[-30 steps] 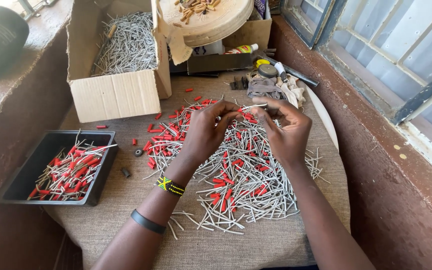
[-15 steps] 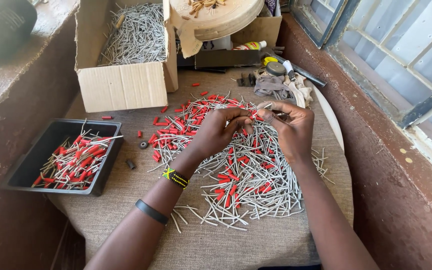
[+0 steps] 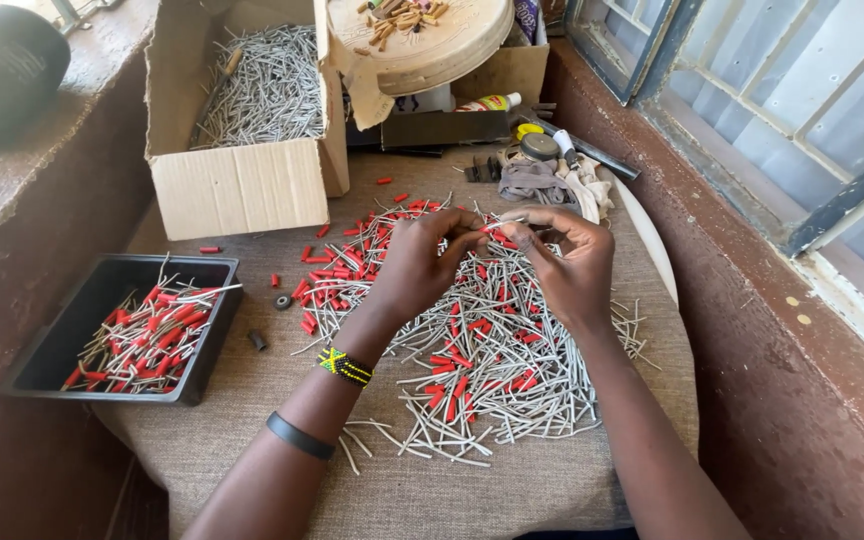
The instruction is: Assembling rivets by manually sliding red plastic sleeves onto metal nails
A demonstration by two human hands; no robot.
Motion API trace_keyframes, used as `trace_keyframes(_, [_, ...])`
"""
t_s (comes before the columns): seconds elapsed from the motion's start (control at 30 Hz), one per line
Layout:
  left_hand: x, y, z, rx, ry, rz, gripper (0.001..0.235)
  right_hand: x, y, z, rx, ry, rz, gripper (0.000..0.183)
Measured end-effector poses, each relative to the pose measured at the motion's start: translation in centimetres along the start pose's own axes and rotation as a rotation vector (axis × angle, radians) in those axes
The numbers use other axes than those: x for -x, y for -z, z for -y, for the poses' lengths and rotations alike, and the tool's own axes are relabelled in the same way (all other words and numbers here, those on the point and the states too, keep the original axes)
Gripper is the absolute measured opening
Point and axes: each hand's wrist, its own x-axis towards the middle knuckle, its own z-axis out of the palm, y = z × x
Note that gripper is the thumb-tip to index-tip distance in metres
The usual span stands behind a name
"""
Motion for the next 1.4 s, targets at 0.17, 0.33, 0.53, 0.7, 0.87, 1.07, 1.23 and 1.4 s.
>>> trace_keyframes(0.17, [0.4, -0.2, -0.1, -0.104, -0.060, 0.008, 0.010, 0.0, 0.3, -1.4, 0.053, -0.029, 0.023, 0.004])
trace_keyframes(0.33, [0.6, -0.4, -1.0, -0.058, -0.041, -0.008, 0.012, 0.2, 0.2, -1.5, 0.072, -0.003, 0.040, 0.006])
trace_keyframes(0.53, [0.2, -0.6, 0.1, -0.046, -0.014, -0.007, 0.013, 0.5, -0.5, -0.3, -0.034, -0.057, 0.043, 0.007])
trace_keyframes(0.7, [0.1, -0.3, 0.7, -0.108, 0.010, 0.009, 0.014, 0.2, 0.1, -1.4, 0.009, 0.018, 0.013, 0.007])
trace_keyframes(0.87, [0.2, -1.0, 1.3, -0.009, 0.037, -0.009, 0.015, 0.3, -0.2, -1.7, -0.016, -0.017, 0.018, 0.008])
trace_keyframes(1.07, [0.2, -0.8, 1.6, -0.017, 0.033, 0.017, 0.015, 0.2, -0.4, -2.2, -0.005, -0.001, 0.014, 0.006])
trace_keyframes(1.23, [-0.3, 0.8, 0.2, 0.144, 0.008, 0.001, 0.016, 0.5, -0.3, -1.8, -0.040, 0.013, -0.037, 0.015])
trace_keyframes(1.4, [-0.4, 5.1, -0.5, 0.322, 0.074, -0.149, 0.022, 0.5, 0.4, -5.9, 0.270, 0.070, -0.156, 0.029])
